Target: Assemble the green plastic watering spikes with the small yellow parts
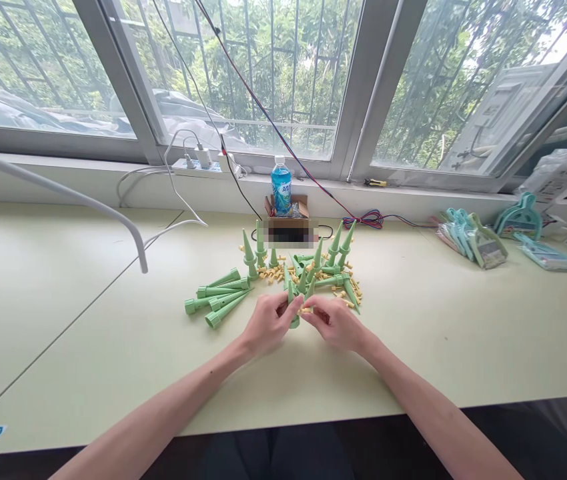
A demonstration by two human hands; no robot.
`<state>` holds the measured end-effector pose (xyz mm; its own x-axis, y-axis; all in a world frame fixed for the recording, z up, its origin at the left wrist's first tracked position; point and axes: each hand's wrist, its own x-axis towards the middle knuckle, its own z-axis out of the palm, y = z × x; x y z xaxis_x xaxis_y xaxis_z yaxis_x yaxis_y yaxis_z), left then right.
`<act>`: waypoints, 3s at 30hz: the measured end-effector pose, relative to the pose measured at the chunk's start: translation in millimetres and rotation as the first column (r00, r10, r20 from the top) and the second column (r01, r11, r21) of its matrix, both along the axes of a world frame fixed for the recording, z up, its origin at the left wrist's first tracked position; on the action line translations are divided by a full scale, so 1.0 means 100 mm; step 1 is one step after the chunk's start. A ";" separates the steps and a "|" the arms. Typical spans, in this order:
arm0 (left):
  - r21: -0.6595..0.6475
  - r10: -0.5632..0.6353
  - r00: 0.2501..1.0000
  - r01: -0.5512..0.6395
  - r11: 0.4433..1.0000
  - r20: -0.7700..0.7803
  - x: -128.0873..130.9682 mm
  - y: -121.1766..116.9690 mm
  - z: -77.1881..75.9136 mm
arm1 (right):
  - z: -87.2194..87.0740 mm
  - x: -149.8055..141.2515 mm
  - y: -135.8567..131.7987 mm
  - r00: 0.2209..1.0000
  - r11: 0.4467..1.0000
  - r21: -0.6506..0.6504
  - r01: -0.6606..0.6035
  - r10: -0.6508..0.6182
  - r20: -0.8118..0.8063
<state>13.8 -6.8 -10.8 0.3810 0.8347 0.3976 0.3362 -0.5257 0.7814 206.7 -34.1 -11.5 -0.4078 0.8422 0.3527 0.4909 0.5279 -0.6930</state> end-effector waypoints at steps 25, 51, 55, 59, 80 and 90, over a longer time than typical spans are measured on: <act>0.046 0.001 1.000 0.000 0.999 -0.018 0.00 0.01 0.01 | 0.02 0.00 -0.01 1.000 1.000 -0.013 -0.002 0.003 0.012; 0.019 -0.004 0.999 0.005 1.000 -0.040 0.00 -0.01 0.00 | 0.00 0.00 -0.01 0.999 1.000 -0.013 -0.025 0.025 0.032; 0.010 -0.011 0.999 0.011 1.000 -0.040 0.01 -0.01 0.00 | 0.01 0.00 0.00 1.000 1.000 -0.011 -0.013 0.013 0.019; -0.001 -0.023 0.999 0.023 1.000 -0.038 0.01 0.00 0.01 | 0.00 0.00 -0.01 1.000 1.000 -0.003 -0.014 0.014 0.022; 0.034 -0.010 0.999 0.011 0.999 -0.036 0.01 0.00 0.00 | 0.00 0.00 0.00 0.999 1.000 -0.004 -0.016 0.016 0.028; -0.004 -0.024 0.999 0.024 1.000 -0.035 0.01 -0.02 0.02 | -0.02 0.00 0.04 0.996 0.998 0.044 -0.040 0.036 0.078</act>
<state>14.6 -8.5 -9.3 0.4147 0.8262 0.3812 0.3502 -0.5316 0.7712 206.6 -30.3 -13.9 -0.4668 0.8094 0.3564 0.5211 0.5773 -0.6286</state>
